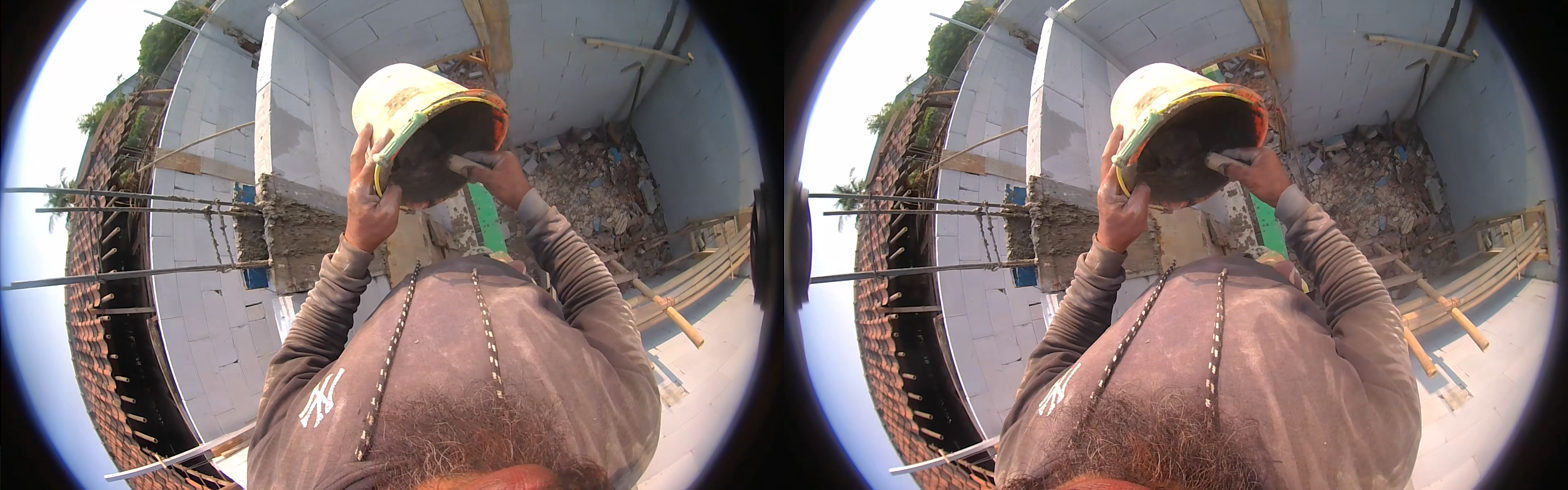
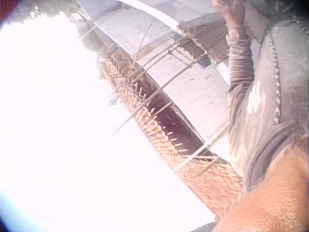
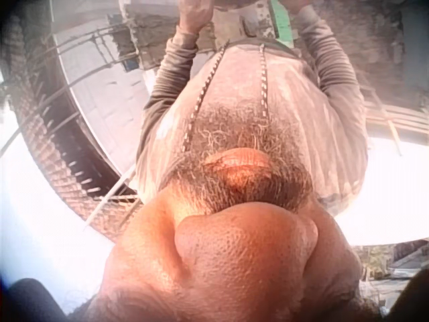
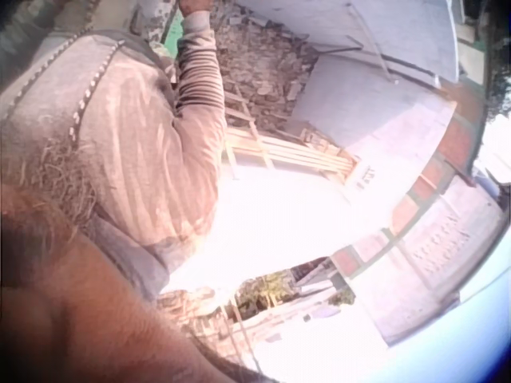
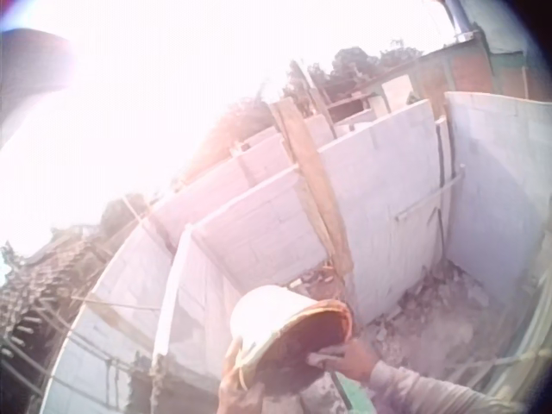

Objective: The person applies mortar to the top of a white block wall by scooping the mixture from a bucket with a trowel and spreading it across the masonry surface and around exposed rebar.

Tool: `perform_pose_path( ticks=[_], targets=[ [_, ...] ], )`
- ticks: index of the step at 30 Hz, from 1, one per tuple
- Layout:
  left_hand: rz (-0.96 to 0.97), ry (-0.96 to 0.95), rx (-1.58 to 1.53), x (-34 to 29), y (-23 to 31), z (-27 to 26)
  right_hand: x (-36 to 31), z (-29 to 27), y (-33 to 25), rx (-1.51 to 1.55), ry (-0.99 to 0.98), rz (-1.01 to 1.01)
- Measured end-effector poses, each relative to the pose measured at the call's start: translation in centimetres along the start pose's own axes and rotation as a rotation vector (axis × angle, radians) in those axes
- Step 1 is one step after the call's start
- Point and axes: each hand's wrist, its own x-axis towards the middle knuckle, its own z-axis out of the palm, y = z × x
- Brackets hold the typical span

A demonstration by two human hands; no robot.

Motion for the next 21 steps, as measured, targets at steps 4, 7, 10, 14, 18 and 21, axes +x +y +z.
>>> perform_pose_path(
  ticks=[4, 7, 10, 14, 18, 21],
  targets=[
    [-0.063, 0.058, -0.129, -0.3, -0.2, 0.5, -0.9, 1.6, -0.8, 0.084, -0.013, 0.042],
    [-0.055, 0.1, -0.143, -1.5, -1.7, 1.3, -1.8, 3.6, -2.3, 0.199, 0.011, 0.06],
    [-0.235, 0.198, -0.292, -3.0, -3.3, 2.6, -1.9, 5.0, -2.4, 0.422, 0.029, 0.187],
    [-0.312, 0.372, -0.384, -4.1, -4.0, 3.3, -2.8, 5.5, -5.3, 0.435, -0.024, 0.246],
    [-0.521, 0.585, -0.519, -5.8, -5.3, 2.8, -2.7, 4.3, -7.0, 0.412, -0.055, 0.235],
    [-0.707, 0.822, -0.808, -8.2, -6.8, 3.0, -2.6, 3.4, -11.5, 0.268, -0.128, 0.264]
  ],
)
